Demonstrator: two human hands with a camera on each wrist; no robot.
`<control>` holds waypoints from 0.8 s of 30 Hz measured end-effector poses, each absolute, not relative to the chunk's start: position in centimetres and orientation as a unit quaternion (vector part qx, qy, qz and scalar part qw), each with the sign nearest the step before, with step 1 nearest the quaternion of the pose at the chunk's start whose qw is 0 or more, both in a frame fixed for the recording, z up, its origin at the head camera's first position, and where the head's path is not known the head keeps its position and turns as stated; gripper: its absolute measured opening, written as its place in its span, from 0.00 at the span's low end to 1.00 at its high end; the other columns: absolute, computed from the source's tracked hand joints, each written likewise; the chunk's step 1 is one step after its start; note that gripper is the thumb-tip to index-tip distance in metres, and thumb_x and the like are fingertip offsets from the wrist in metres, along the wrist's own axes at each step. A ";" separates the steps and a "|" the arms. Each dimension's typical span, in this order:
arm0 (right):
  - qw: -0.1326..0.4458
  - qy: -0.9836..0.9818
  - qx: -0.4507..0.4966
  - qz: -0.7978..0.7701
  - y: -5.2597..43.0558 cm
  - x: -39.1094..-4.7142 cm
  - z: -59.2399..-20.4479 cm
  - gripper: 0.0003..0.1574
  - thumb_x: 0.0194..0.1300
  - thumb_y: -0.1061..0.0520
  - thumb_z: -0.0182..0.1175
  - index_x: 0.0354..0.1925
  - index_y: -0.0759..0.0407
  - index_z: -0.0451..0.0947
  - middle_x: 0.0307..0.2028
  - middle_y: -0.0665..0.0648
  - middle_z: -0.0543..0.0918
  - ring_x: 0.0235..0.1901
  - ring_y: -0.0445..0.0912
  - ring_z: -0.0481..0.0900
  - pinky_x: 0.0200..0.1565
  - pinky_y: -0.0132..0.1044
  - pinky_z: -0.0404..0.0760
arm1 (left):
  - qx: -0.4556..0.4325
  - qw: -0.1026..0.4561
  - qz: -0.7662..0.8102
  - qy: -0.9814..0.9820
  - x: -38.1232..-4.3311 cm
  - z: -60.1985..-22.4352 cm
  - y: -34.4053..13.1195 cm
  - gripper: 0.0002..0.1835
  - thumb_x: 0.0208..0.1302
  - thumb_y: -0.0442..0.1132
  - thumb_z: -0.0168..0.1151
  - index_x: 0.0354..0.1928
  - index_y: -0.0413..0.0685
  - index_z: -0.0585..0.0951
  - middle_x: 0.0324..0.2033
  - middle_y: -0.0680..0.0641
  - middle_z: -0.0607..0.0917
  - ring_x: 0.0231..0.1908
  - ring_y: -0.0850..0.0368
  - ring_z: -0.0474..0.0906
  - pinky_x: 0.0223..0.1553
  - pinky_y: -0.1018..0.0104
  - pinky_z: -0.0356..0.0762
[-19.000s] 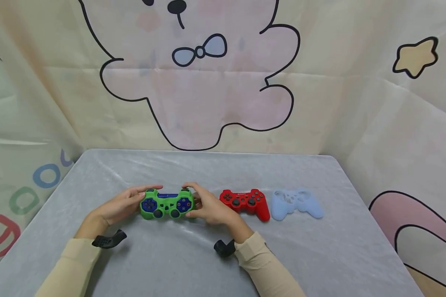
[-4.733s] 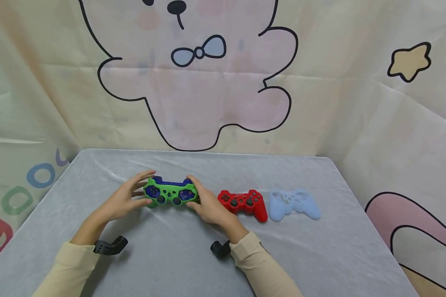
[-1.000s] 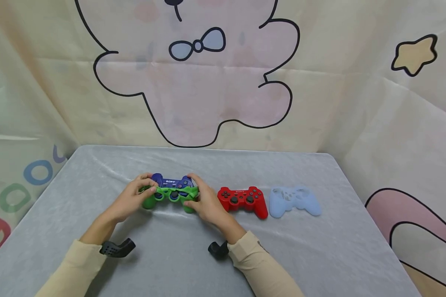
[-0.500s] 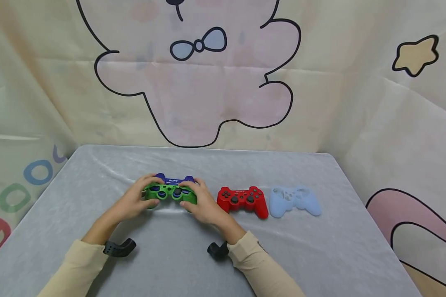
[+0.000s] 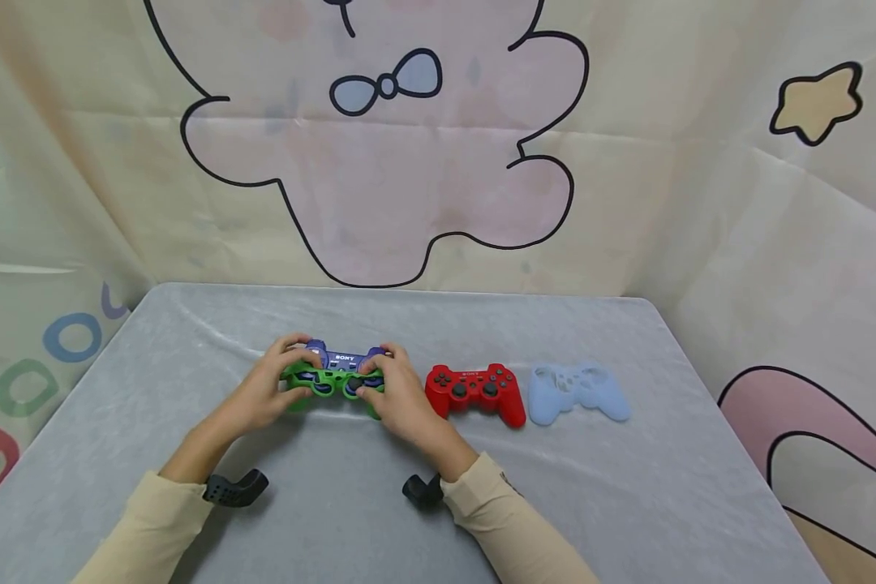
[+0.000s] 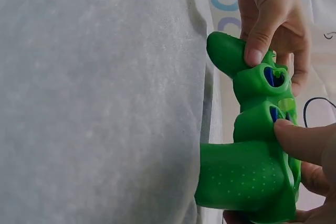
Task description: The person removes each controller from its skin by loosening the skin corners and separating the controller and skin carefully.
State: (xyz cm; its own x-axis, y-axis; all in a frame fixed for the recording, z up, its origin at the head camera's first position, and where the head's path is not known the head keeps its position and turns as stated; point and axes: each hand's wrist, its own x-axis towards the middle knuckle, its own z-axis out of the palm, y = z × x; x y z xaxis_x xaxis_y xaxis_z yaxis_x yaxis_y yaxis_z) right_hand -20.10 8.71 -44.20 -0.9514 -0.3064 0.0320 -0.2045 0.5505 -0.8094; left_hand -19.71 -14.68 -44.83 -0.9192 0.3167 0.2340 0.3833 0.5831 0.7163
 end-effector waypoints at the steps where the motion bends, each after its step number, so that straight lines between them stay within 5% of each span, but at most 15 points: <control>1: 0.050 0.883 -0.146 -0.443 8.6 -20.1 -44.1 0.09 0.62 0.61 0.71 0.41 0.57 0.83 0.72 0.64 0.66 0.68 0.62 0.70 0.68 0.55 0.71 | -0.197 0.040 -0.411 -0.889 -19.7 -44.9 -14.6 0.19 0.55 0.21 0.70 0.44 0.48 0.80 0.68 0.33 0.67 0.66 0.30 0.68 0.65 0.33 0.67; 9: 0.017 0.894 -0.163 -0.417 8.4 -19.9 -44.1 0.02 0.62 0.62 0.70 0.34 0.60 0.85 0.70 0.66 0.69 0.68 0.62 0.70 0.69 0.56 0.70 | -0.199 0.035 -0.410 -0.889 -19.7 -45.3 -14.5 0.19 0.53 0.20 0.70 0.42 0.47 0.79 0.68 0.31 0.65 0.64 0.31 0.72 0.64 0.35 0.70; 24: 0.097 0.822 -0.183 -0.531 9.2 -20.3 -44.9 0.03 0.71 0.63 0.61 0.42 0.58 0.80 0.75 0.67 0.58 0.75 0.63 0.57 0.73 0.63 0.58 | -0.189 0.024 -0.411 -0.892 -19.7 -45.7 -14.8 0.18 0.57 0.21 0.67 0.46 0.46 0.78 0.67 0.31 0.72 0.70 0.28 0.64 0.70 0.31 0.60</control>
